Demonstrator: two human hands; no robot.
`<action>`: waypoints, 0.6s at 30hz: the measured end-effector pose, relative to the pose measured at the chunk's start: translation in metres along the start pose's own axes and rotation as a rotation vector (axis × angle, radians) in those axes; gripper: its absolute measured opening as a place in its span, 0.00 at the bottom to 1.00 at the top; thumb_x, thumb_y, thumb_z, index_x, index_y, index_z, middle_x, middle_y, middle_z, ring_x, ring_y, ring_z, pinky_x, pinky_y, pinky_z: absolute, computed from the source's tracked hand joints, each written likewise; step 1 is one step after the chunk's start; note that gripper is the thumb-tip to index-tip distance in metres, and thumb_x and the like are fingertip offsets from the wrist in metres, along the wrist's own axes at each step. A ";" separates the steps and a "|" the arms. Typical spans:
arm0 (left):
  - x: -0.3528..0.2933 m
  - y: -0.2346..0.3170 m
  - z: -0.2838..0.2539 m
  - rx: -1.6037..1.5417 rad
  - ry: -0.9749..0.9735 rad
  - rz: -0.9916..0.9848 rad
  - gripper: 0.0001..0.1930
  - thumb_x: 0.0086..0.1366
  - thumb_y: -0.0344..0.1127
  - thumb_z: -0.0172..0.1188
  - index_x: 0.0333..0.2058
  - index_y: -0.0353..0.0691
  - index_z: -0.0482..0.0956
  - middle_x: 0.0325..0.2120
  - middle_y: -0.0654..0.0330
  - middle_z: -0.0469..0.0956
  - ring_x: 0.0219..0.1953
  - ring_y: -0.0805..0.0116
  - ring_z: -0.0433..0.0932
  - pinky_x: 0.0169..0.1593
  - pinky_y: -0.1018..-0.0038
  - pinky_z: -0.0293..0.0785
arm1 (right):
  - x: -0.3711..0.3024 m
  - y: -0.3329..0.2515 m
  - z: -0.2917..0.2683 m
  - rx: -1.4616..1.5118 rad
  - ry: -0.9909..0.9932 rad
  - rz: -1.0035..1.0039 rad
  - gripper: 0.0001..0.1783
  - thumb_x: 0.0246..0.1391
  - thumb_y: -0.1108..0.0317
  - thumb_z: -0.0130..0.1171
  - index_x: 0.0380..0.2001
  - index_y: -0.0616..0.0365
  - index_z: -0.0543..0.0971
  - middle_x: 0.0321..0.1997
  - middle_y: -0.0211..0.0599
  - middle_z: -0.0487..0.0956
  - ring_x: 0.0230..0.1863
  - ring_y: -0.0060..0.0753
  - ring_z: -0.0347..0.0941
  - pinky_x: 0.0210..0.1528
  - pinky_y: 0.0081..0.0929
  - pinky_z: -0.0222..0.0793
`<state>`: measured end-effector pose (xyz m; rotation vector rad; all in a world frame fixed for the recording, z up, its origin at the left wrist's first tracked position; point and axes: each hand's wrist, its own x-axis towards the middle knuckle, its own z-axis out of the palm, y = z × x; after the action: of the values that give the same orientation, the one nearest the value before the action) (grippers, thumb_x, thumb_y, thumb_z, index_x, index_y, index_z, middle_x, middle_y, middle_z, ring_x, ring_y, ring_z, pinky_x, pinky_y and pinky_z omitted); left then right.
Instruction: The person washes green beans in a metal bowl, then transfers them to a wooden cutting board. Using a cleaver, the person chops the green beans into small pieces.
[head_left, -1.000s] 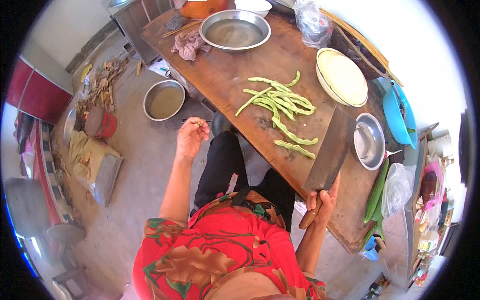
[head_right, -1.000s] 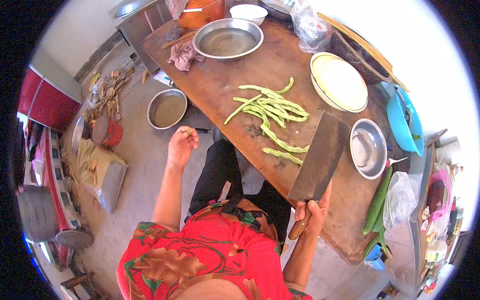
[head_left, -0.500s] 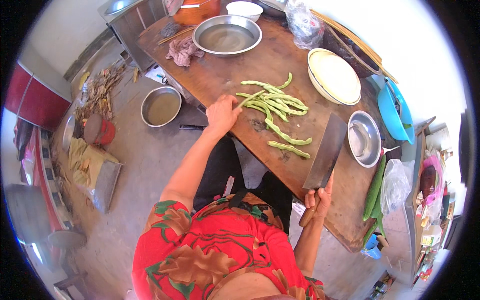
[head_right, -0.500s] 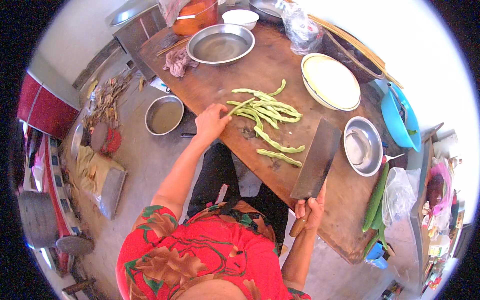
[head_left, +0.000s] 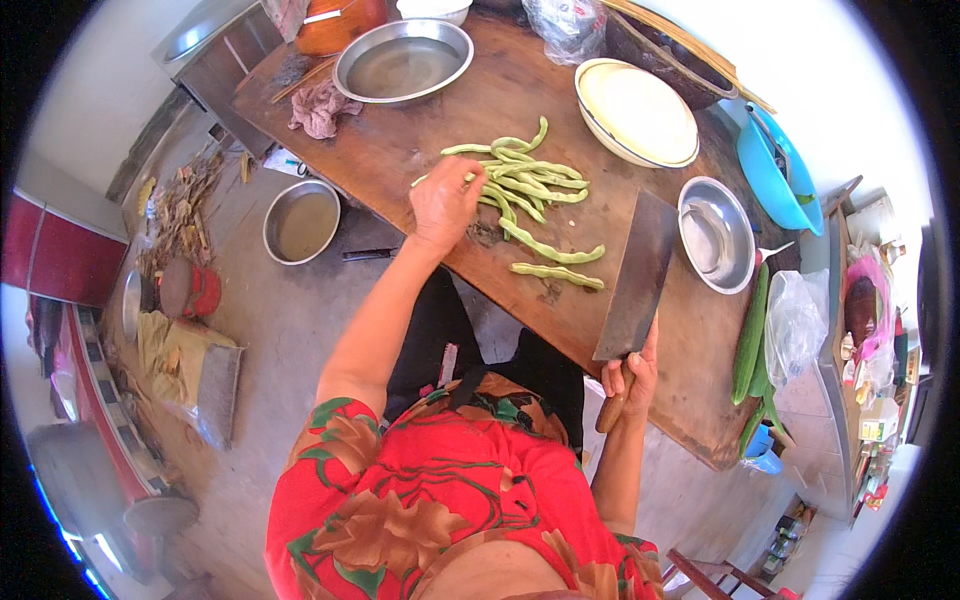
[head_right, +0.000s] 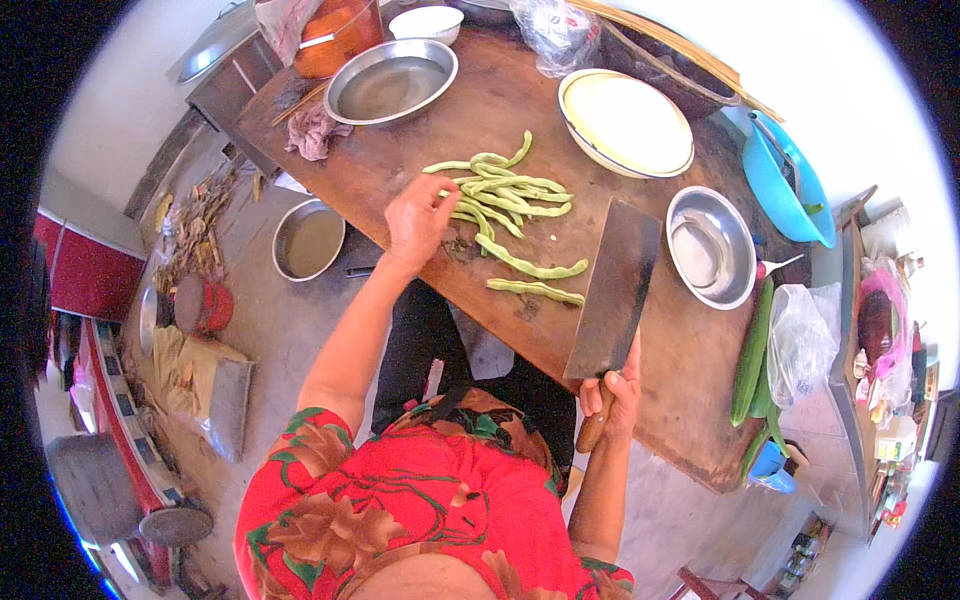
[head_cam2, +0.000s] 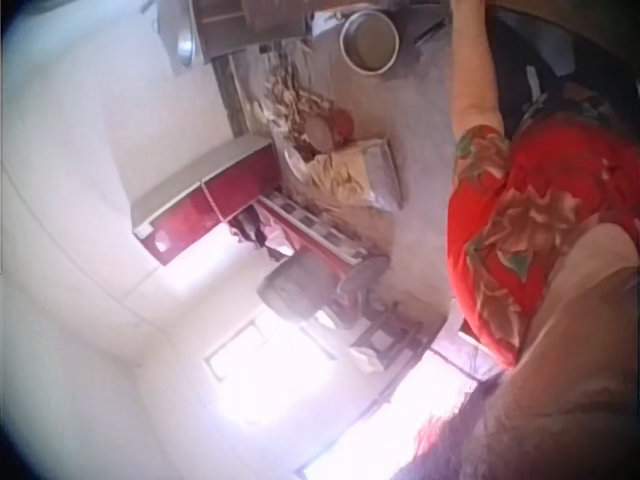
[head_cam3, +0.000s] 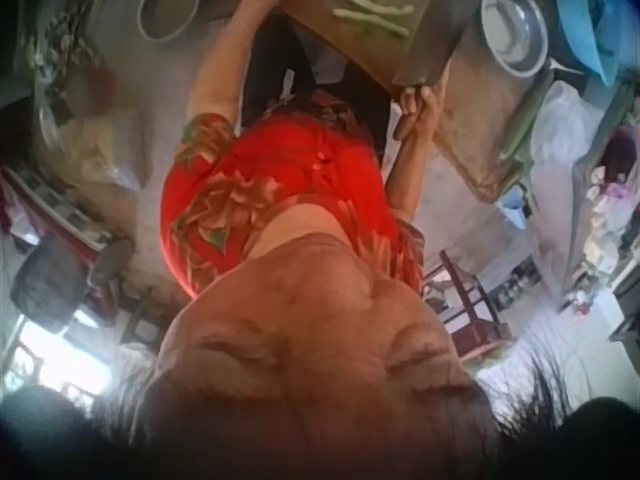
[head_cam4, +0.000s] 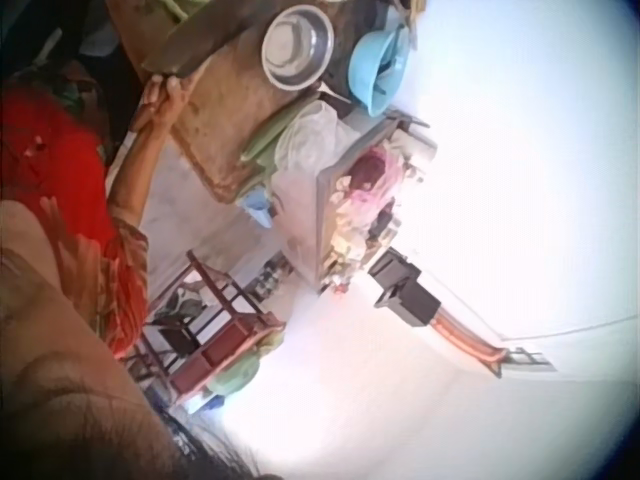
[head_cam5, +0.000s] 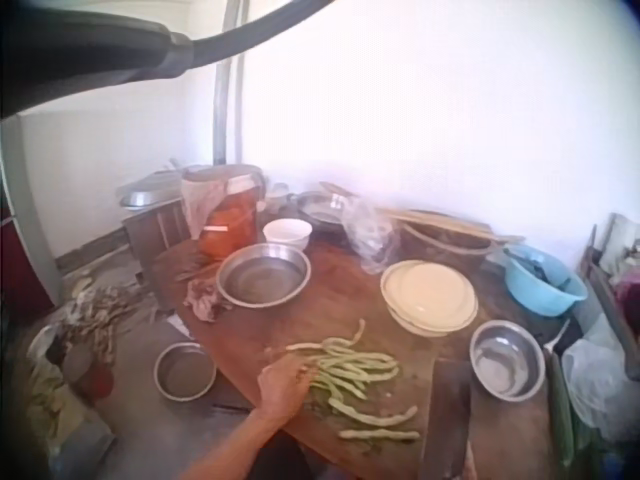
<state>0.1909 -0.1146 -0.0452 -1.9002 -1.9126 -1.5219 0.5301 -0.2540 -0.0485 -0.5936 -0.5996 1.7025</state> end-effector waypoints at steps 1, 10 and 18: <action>-0.004 0.008 0.003 -0.015 -0.068 0.044 0.06 0.54 0.34 0.67 0.31 0.47 0.79 0.28 0.61 0.77 0.31 0.56 0.79 0.31 0.63 0.74 | 0.000 0.000 0.001 0.000 0.000 0.002 0.48 0.54 0.73 0.55 0.74 0.39 0.45 0.31 0.52 0.79 0.10 0.25 0.66 0.08 0.21 0.63; 0.000 0.024 0.035 0.101 -0.509 0.352 0.06 0.52 0.36 0.66 0.30 0.47 0.84 0.25 0.61 0.76 0.32 0.58 0.80 0.33 0.63 0.74 | 0.000 -0.001 0.005 0.013 0.015 0.011 0.49 0.53 0.74 0.54 0.74 0.41 0.44 0.29 0.52 0.79 0.10 0.26 0.65 0.09 0.21 0.64; 0.016 0.030 0.042 0.161 -0.588 0.395 0.08 0.53 0.36 0.66 0.34 0.49 0.84 0.27 0.61 0.77 0.35 0.58 0.80 0.35 0.61 0.74 | 0.001 -0.001 0.005 -0.007 0.020 0.020 0.50 0.52 0.74 0.55 0.74 0.42 0.43 0.29 0.52 0.80 0.10 0.26 0.66 0.09 0.21 0.63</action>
<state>0.2346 -0.0834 -0.0398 -2.6371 -1.5969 -0.7276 0.5270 -0.2530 -0.0442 -0.6229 -0.5867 1.7122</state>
